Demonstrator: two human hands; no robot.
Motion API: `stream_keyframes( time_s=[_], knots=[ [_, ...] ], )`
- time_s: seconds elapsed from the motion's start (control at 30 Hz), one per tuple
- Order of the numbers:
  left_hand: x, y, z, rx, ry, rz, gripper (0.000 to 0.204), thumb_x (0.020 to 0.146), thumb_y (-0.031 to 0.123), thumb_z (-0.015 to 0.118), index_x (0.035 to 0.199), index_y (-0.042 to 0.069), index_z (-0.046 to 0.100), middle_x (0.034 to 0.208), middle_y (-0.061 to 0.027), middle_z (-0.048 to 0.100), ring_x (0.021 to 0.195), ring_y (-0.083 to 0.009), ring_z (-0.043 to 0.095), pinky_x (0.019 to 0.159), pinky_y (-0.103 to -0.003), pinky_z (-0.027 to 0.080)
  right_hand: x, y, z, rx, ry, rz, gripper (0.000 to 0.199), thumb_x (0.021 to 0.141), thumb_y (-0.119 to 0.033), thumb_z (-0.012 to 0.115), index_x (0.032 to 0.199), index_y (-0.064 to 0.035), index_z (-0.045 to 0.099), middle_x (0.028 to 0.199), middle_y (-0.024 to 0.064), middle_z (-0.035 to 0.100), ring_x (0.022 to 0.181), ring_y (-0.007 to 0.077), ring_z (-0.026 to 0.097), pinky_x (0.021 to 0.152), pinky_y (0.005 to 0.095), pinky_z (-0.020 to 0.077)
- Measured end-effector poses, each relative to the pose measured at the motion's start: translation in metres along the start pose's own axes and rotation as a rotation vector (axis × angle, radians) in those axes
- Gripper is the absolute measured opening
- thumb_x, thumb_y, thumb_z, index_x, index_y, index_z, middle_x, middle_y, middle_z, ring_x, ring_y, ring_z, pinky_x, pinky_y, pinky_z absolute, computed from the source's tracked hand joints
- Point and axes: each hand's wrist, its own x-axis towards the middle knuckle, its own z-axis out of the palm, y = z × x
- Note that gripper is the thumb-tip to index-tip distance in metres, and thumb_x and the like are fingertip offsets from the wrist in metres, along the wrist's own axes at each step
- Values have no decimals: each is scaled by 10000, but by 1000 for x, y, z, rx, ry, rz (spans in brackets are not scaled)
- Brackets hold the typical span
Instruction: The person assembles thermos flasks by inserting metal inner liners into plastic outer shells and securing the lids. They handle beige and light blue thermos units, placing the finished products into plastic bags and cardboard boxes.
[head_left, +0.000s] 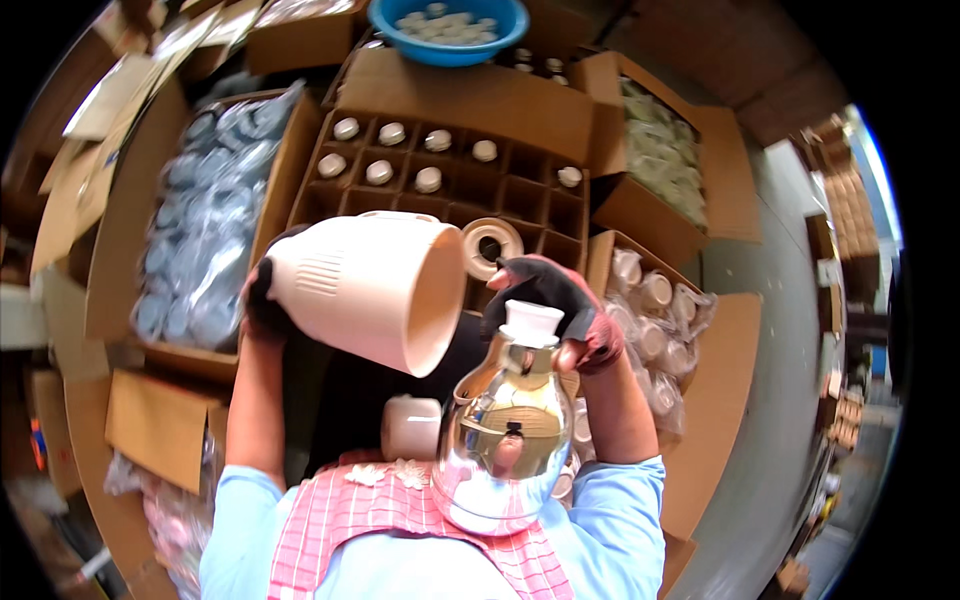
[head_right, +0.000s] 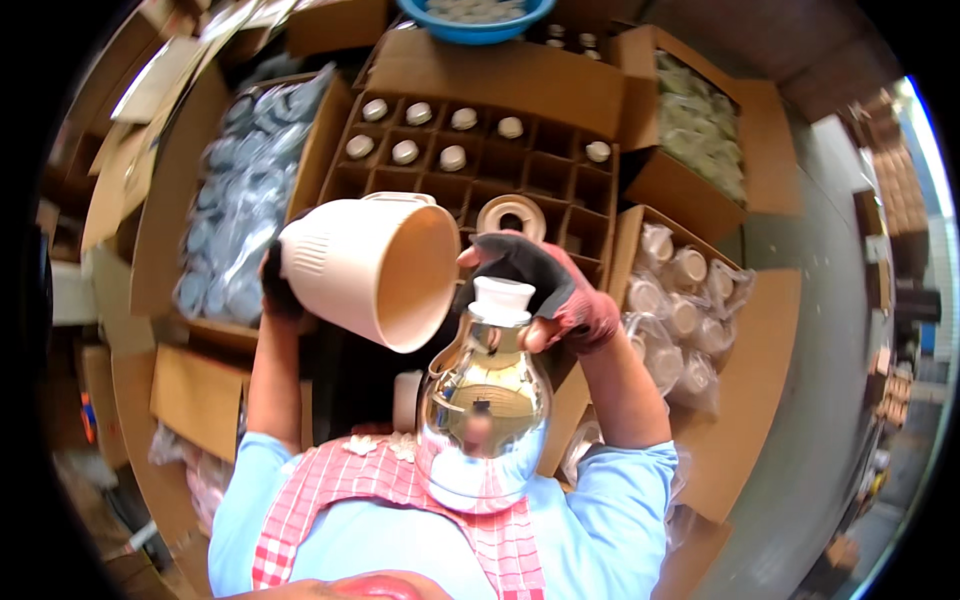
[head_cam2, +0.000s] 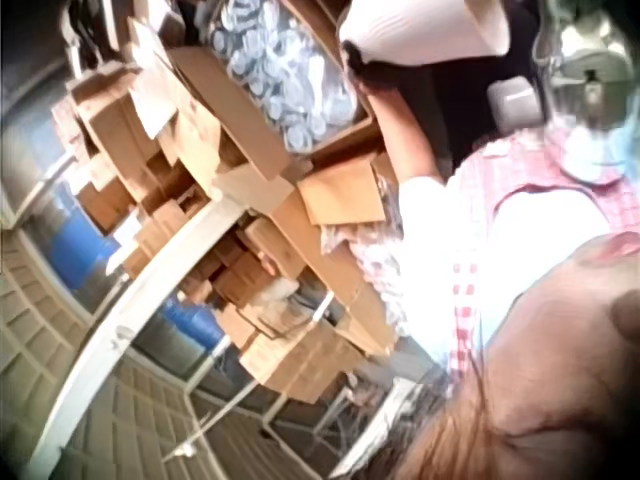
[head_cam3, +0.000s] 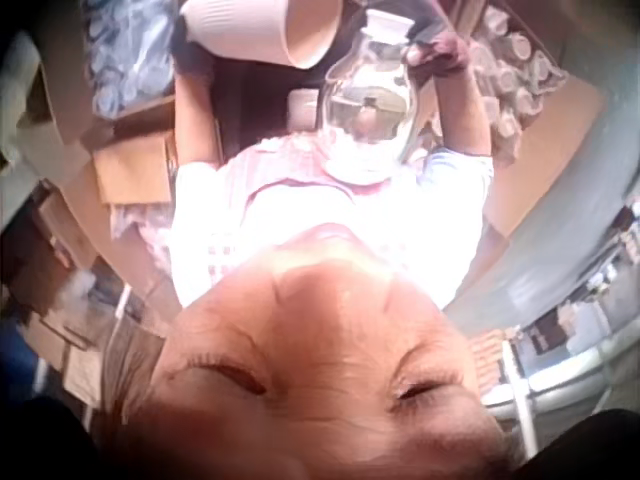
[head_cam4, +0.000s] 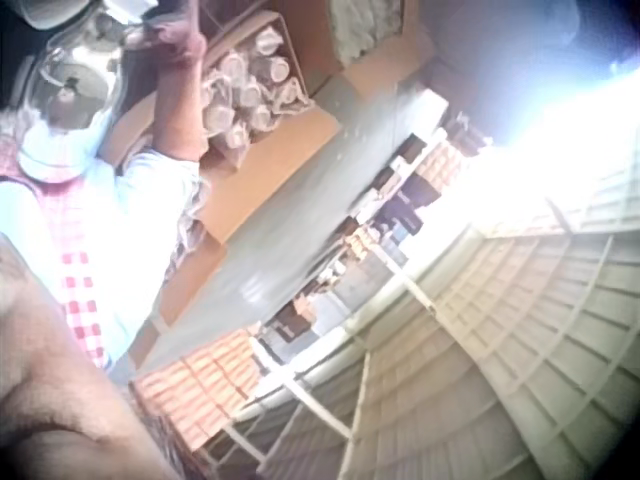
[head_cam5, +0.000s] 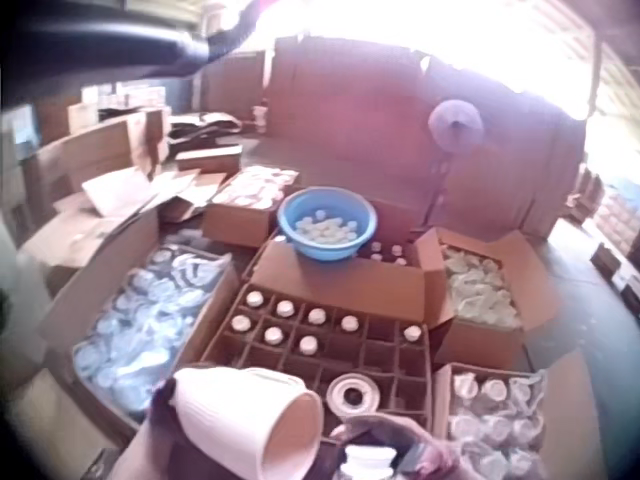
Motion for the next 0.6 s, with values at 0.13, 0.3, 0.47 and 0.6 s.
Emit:
stream_keyframes(
  time_s=[0.13,0.3,0.47,0.6],
  knots=[
    [-20,26,-18,659,-173,496,630,885,462,357,1295,-10,441,1299,-129,502,1185,-242,475,1018,-343,337,40,46,53,-85,308,52,594,533,-96,810,1073,-39,568,925,5,587,860,93,552,780,251,449],
    [-54,46,-3,181,-155,114,739,839,540,487,1307,-26,412,1260,-162,516,1140,-280,516,983,-412,400,46,76,108,-538,566,-165,285,693,66,683,942,-1,562,795,28,599,681,73,540,605,205,455],
    [-93,28,-34,248,-145,136,698,852,526,412,1325,14,410,1314,-138,482,1172,-244,493,996,-391,375,28,101,122,-657,608,-469,263,748,48,682,984,13,572,763,49,601,682,91,558,626,220,468],
    [-102,24,-44,158,-129,73,602,877,468,348,1321,73,443,1314,-90,498,1197,-217,471,980,-388,357,7,114,130,-368,763,-420,249,795,20,631,1033,27,557,876,76,622,727,105,584,670,218,477]
  ],
)
